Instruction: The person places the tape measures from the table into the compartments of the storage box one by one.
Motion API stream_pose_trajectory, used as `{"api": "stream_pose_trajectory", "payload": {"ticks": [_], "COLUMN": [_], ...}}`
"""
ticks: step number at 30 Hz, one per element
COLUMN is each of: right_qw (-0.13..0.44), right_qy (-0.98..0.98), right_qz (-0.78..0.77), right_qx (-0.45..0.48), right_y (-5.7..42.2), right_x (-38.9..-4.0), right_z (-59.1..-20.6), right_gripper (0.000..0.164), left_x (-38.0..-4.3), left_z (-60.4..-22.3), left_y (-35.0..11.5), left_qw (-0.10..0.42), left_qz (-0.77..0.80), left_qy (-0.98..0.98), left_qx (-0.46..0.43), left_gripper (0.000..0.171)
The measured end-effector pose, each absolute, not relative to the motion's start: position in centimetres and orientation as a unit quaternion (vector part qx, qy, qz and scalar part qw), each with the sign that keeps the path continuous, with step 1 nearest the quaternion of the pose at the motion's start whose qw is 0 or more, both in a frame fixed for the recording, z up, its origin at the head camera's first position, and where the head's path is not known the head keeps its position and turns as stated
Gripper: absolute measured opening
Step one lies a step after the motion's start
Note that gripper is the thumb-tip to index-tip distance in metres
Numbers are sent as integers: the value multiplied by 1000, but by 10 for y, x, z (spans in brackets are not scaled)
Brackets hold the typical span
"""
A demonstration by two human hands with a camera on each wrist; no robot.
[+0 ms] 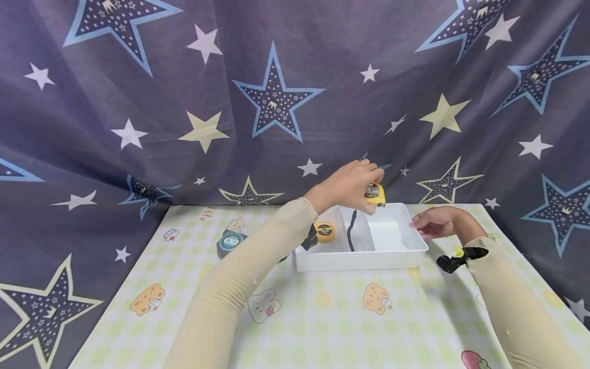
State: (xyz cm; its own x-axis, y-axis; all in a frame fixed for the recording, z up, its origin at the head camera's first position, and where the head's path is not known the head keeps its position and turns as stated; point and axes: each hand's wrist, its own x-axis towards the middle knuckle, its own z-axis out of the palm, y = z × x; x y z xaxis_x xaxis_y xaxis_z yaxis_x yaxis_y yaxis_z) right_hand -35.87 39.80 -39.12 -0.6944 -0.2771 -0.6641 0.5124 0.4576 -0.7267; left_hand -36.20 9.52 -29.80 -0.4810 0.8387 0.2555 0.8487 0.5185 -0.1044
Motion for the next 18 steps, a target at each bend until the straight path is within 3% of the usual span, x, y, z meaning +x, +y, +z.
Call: {"api": "stream_pose_trajectory", "payload": {"ticks": [18], "right_qw": [393], "right_qy": [758], "right_qz": [-517], "right_qx": [70], "right_y": [399], "right_x": [-359], "right_z": [-389], "right_gripper": [21], "left_x": [-372], "left_z": [-344], "left_y": [93], "left_qw": [102], "left_qz": [16], "left_qy": [-872], "left_qx": [-479], "left_gripper": [53]}}
